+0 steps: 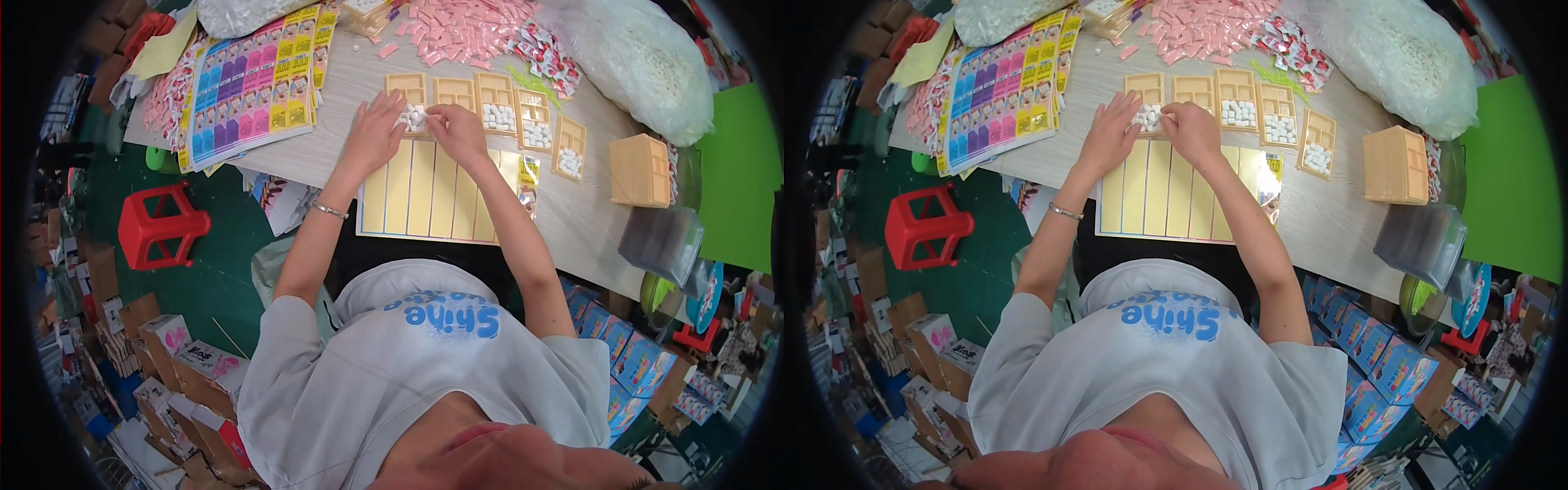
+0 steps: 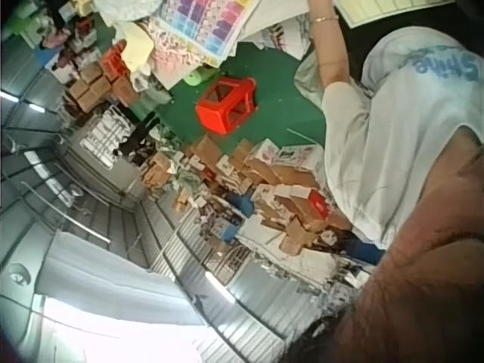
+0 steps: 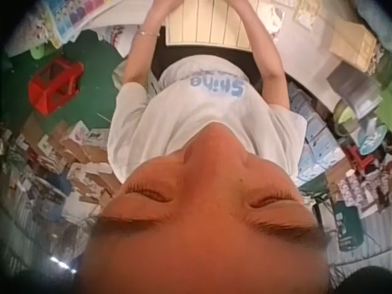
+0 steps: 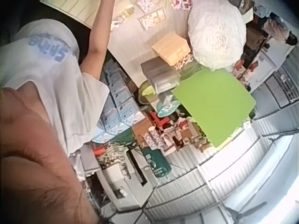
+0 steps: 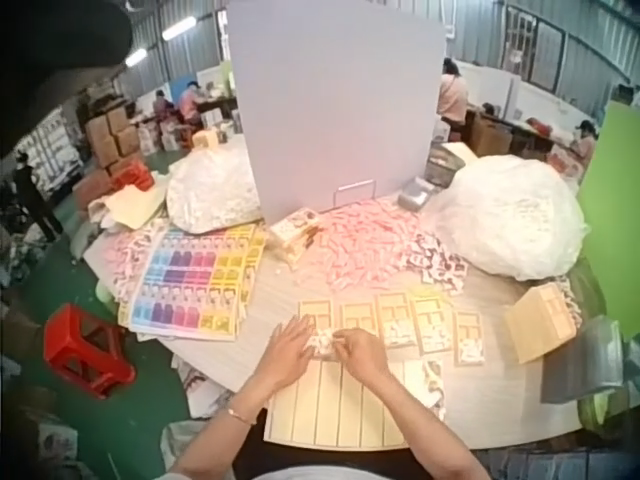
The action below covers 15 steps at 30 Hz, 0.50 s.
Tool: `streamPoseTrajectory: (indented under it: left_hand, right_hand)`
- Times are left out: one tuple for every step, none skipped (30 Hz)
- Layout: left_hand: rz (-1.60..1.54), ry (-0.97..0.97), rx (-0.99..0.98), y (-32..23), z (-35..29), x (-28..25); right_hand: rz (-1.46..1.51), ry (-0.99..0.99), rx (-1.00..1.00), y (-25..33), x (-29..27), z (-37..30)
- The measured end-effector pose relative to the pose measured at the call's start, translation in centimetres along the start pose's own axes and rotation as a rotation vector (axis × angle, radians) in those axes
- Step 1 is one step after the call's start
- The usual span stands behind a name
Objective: Manually filling small plastic trays with white square items and sealing them with yellow and pink labels.
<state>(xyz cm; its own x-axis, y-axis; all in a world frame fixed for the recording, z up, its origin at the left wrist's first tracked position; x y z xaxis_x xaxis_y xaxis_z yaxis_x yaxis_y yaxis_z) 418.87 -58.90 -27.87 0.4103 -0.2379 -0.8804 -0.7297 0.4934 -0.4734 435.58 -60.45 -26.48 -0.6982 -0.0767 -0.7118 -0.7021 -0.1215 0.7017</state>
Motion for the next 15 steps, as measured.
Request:
streamPoseTrajectory:
  left_hand:
    - [-0.064, 0.026, -0.010, 0.0, 0.3, 0.6]
    - [-0.065, 0.028, -0.020, 0.0, 0.9, 0.9]
    - [-0.004, 0.018, -0.020, -0.4, 2.0, 0.9]
    - [0.056, 0.008, -0.019, -0.5, 2.6, 0.8]
    - [0.053, 0.013, -0.023, -0.2, 2.8, 0.9]
    - [0.107, 0.029, -0.041, 0.3, 3.0, 1.4]
    - [0.160, 0.047, -0.059, 0.8, 3.2, 1.9]
    - [0.154, 0.053, -0.062, 1.4, 3.3, 2.4]
    - [0.140, 0.037, -0.062, 1.9, 3.3, 2.7]
    - [0.127, 0.021, -0.062, 2.5, 3.5, 3.0]
    - [0.121, 0.026, -0.063, 3.0, 3.8, 3.4]
    - [0.100, 0.001, -0.043, 3.1, 4.1, 3.4]
    - [0.079, -0.024, -0.023, 3.3, 4.4, 3.3]
    - [0.073, -0.020, -0.026, 3.6, 4.6, 3.4]
    - [0.088, -0.012, -0.019, 3.5, 4.6, 3.3]
  right_hand:
    - [0.004, 0.009, -0.003, 0.2, 0.1, 0.4]
    - [-0.089, 0.013, -0.002, 0.4, 0.2, 0.9]
    - [-0.185, 0.011, 0.002, 0.3, 0.4, 1.5]
    - [-0.183, 0.016, 0.004, 0.0, 0.8, 2.1]
    - [-0.191, 0.014, 0.003, -0.1, 1.1, 2.7]
    - [-0.200, 0.014, 0.003, -0.1, 1.4, 3.2]
    - [-0.201, 0.021, 0.008, -0.2, 1.8, 3.5]
    - [-0.201, 0.051, 0.010, -0.3, 2.4, 3.8]
    - [-0.201, 0.080, 0.012, -0.4, 2.8, 4.3]
    - [-0.202, 0.086, 0.017, -0.8, 2.9, 4.7]
    - [-0.168, 0.086, 0.007, -1.2, 2.9, 5.2]
    - [-0.135, 0.088, -0.003, -1.4, 2.8, 5.6]
    - [-0.136, 0.094, 0.002, -1.8, 2.5, 5.9]
    - [-0.079, 0.068, 0.019, -2.2, 2.0, 6.0]
    - [-0.022, 0.040, 0.037, -2.4, 1.4, 6.1]
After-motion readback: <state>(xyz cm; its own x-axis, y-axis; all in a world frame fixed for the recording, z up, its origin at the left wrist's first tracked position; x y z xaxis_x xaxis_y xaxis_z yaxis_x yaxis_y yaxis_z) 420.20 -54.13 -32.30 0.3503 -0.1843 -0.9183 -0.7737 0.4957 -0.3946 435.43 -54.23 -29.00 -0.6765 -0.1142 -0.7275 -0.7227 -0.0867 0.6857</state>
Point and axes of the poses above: each hand's wrist, its own z-axis towards the middle knuckle, its own x-axis out of the palm, y = z × x, the point moved 8 cm from there along z, towards the middle knuckle, and after that the axes turned 9 degrees about y, right-handed, at the moved point
